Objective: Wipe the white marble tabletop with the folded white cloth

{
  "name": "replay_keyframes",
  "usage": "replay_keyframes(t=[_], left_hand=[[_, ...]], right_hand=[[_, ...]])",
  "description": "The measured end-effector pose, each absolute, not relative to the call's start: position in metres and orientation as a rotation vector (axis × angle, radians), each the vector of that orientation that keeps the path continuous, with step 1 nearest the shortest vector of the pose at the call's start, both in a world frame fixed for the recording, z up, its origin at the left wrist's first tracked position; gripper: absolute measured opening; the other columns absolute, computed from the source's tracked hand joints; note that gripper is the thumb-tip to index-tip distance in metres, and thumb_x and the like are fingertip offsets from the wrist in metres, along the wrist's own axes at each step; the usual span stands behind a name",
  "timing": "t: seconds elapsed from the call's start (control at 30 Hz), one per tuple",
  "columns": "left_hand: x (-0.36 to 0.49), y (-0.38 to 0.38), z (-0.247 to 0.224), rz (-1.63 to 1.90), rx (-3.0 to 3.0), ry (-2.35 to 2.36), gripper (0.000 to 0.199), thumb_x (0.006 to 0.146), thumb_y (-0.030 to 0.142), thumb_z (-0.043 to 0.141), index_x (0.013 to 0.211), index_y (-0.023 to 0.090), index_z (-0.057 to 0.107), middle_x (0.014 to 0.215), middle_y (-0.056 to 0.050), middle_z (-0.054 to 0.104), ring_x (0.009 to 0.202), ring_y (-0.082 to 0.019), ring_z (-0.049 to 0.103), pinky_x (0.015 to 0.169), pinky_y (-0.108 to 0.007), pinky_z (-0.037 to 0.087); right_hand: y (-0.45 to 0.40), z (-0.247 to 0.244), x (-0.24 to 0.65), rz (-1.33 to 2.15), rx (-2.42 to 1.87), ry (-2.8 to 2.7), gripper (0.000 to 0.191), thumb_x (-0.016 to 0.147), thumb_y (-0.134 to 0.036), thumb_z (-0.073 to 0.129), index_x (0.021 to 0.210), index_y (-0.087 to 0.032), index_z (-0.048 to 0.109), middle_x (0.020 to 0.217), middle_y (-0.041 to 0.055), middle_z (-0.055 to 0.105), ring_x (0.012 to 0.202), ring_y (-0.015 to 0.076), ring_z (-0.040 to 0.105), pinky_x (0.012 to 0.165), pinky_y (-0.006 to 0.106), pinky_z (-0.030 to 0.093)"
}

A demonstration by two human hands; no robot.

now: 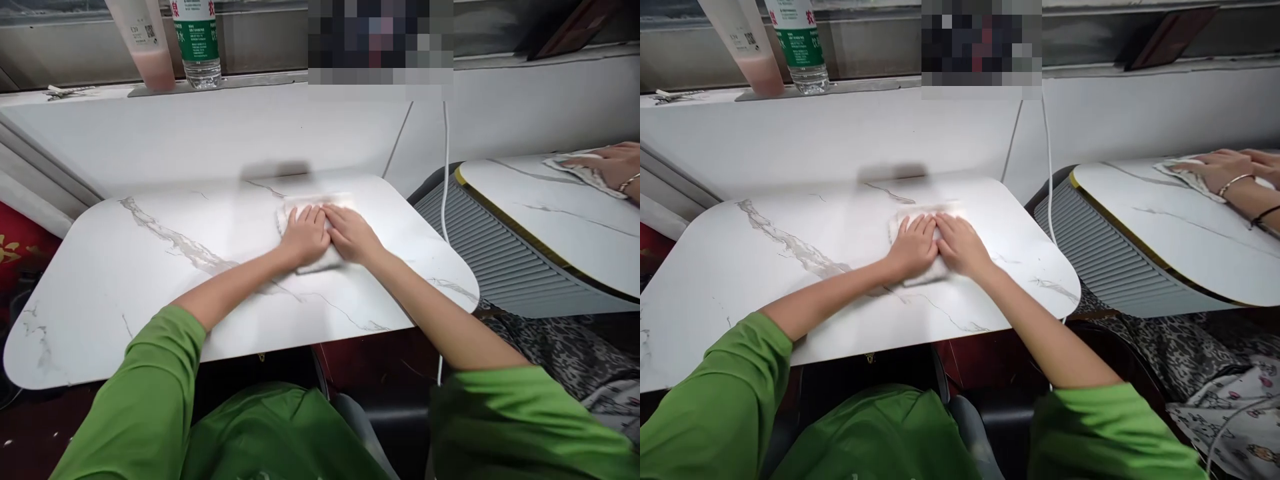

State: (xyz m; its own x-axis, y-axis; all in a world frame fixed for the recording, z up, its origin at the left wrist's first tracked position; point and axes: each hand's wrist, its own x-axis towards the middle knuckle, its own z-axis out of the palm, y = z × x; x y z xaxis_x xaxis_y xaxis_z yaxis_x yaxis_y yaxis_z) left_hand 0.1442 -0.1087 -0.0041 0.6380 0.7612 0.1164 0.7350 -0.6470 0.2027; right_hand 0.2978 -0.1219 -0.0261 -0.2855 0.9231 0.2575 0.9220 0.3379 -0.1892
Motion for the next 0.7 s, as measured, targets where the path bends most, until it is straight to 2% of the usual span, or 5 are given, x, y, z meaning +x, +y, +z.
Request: replay_keyframes(t=[0.17,0.33,0.53,0.7], left_hand=[[0.164,-0.031,-0.005,0.282,2.660,1.306,0.053,0.093,0.021,0.030,0.142,0.004,0.032,0.150,-0.012,0.032,0.139,-0.022,0.026,0.116,-0.043,0.010],[0.168,-0.010,-0.009,0.289,2.648,1.345,0.052,0.094,0.021,0.027,0.144,0.006,0.031,0.151,-0.010,0.030,0.140,-0.020,0.024,0.117,-0.041,0.009],[0.166,-0.044,-0.011,0.294,2.658,1.397,0.053,0.094,0.023,0.027,0.144,0.005,0.030,0.151,-0.011,0.029,0.141,-0.023,0.022,0.116,-0.044,0.009],[0.177,-0.122,-0.011,0.335,2.673,1.396,0.054,0.094,0.025,0.028,0.142,0.000,0.032,0.149,-0.018,0.030,0.140,-0.030,0.023,0.115,-0.052,0.010]], right_hand=[[-0.045,-0.025,0.303,-0.047,-1.709,-2.216,0.056,0.085,-0.022,0.027,0.136,-0.006,0.044,0.143,0.0143,0.045,0.134,0.0248,0.036,0.109,0.045,0.030],[-0.030,-0.027,0.302,-0.038,-1.761,-2.159,0.055,0.087,-0.023,0.024,0.137,-0.008,0.043,0.144,0.0131,0.043,0.135,0.0243,0.035,0.110,0.047,0.028],[-0.057,-0.028,0.308,-0.048,-1.702,-2.283,0.056,0.090,-0.025,0.024,0.141,-0.006,0.036,0.148,0.0149,0.036,0.138,0.0252,0.031,0.111,0.049,0.025],[-0.133,-0.025,0.326,-0.068,-1.583,-2.395,0.055,0.092,-0.027,0.023,0.145,-0.013,0.031,0.149,0.0118,0.036,0.138,0.0229,0.030,0.111,0.050,0.026]])
